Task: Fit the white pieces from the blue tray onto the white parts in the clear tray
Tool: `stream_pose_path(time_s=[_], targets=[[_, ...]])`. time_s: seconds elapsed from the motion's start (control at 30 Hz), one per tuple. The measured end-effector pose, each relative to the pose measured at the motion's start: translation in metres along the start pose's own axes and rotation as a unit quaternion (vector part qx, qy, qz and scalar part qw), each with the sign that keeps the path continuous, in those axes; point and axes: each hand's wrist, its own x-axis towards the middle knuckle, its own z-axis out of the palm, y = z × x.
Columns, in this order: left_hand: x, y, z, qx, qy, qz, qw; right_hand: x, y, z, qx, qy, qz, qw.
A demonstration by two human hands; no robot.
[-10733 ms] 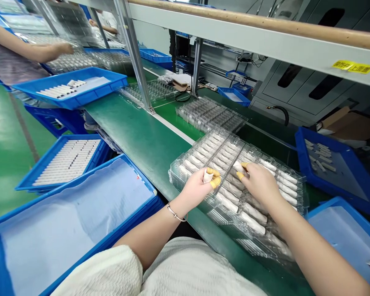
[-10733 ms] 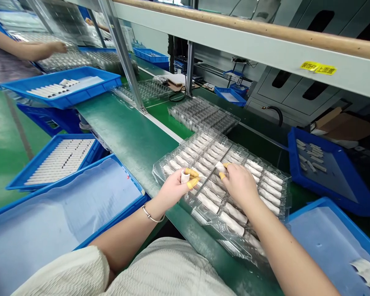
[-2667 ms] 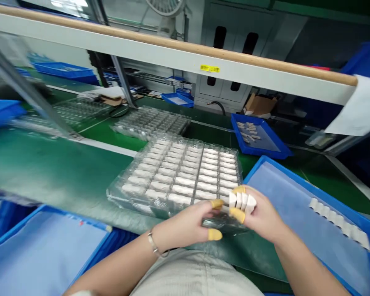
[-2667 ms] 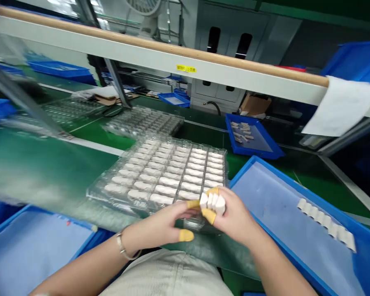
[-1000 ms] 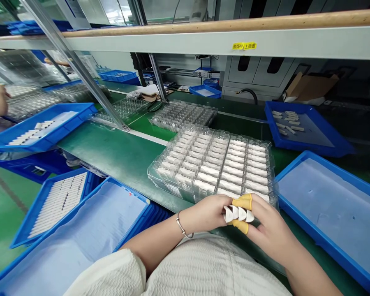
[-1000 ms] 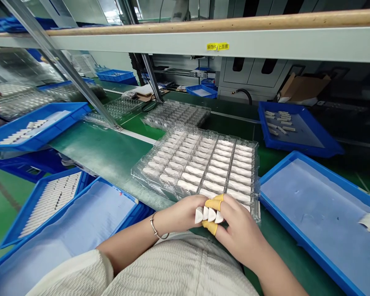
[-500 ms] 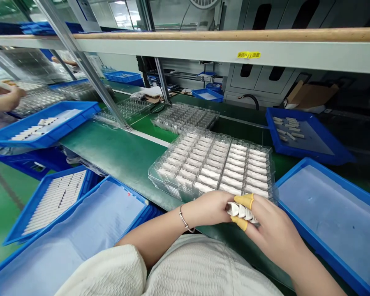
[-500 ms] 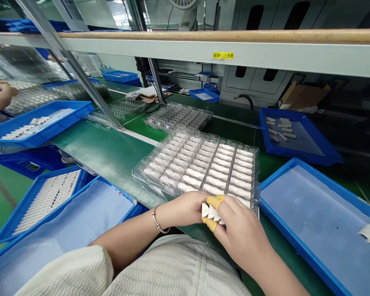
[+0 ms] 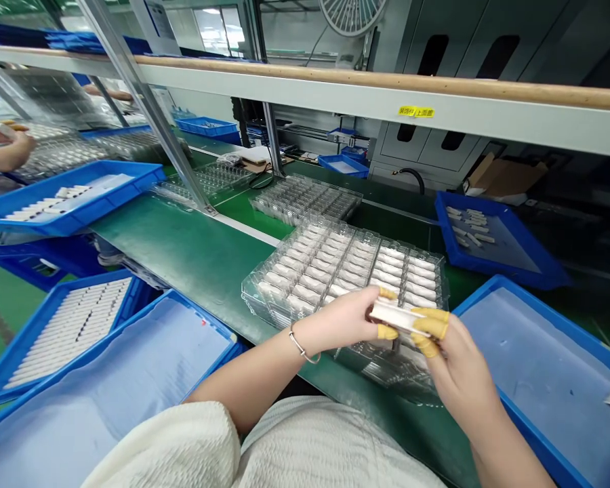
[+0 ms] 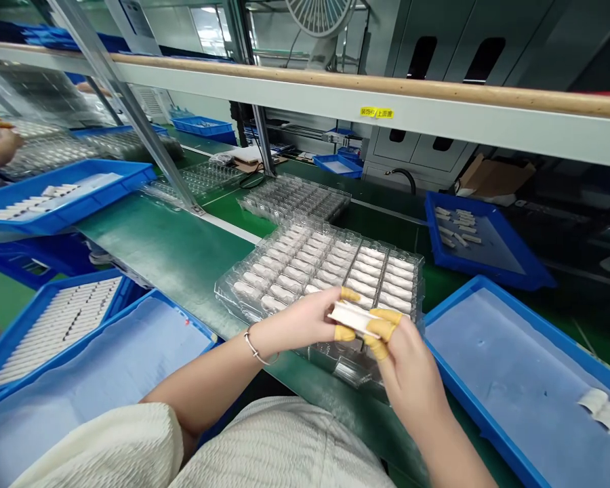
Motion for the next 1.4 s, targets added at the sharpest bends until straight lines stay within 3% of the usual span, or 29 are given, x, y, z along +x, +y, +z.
stream_pose_path(time_s=[0.07,0.13,0.23,0.37,0.5,0.63,0.77,0.93,1.03,1.13,1.27,1.4], targets=[[0.003,-0.007,0.010,-0.167,0.032,0.007,0.985,0.001,0.005,0.006,0.120,0.085,0.067,0.987],[0.007,-0.011,0.024,-0.261,0.021,0.032,0.965,0.002,0.006,0.018,0.244,0.137,0.126,0.952],[0.011,-0.009,0.045,-0.333,0.007,0.055,0.941,0.002,0.000,0.039,0.352,0.164,0.174,0.905],[0.011,-0.002,0.057,-0.428,0.063,0.012,0.901,0.000,-0.011,0.063,0.429,0.159,0.205,0.865],[0.007,-0.008,0.053,-0.403,0.085,0.030,0.911,-0.004,-0.011,0.073,0.505,0.141,0.256,0.812],[0.005,-0.017,0.045,-0.264,0.135,0.090,0.951,-0.006,-0.004,0.075,0.524,0.126,0.278,0.795],[0.000,-0.017,0.037,-0.085,0.172,0.125,0.973,-0.006,0.001,0.079,0.526,0.113,0.288,0.792],[-0.004,-0.014,0.027,0.012,0.162,0.161,0.974,-0.005,0.000,0.079,0.514,0.093,0.290,0.802],[-0.006,-0.016,0.021,0.066,0.160,0.163,0.971,-0.004,0.001,0.070,0.469,0.118,0.286,0.827],[-0.008,-0.020,0.016,0.188,0.175,0.149,0.955,-0.001,0.002,0.056,0.410,0.150,0.270,0.858],[-0.010,-0.026,0.015,0.327,0.158,0.158,0.918,0.006,-0.005,0.044,0.353,0.084,0.229,0.903],[-0.013,-0.030,0.014,0.297,0.154,0.160,0.928,0.014,-0.006,0.040,0.307,0.049,0.231,0.922]])
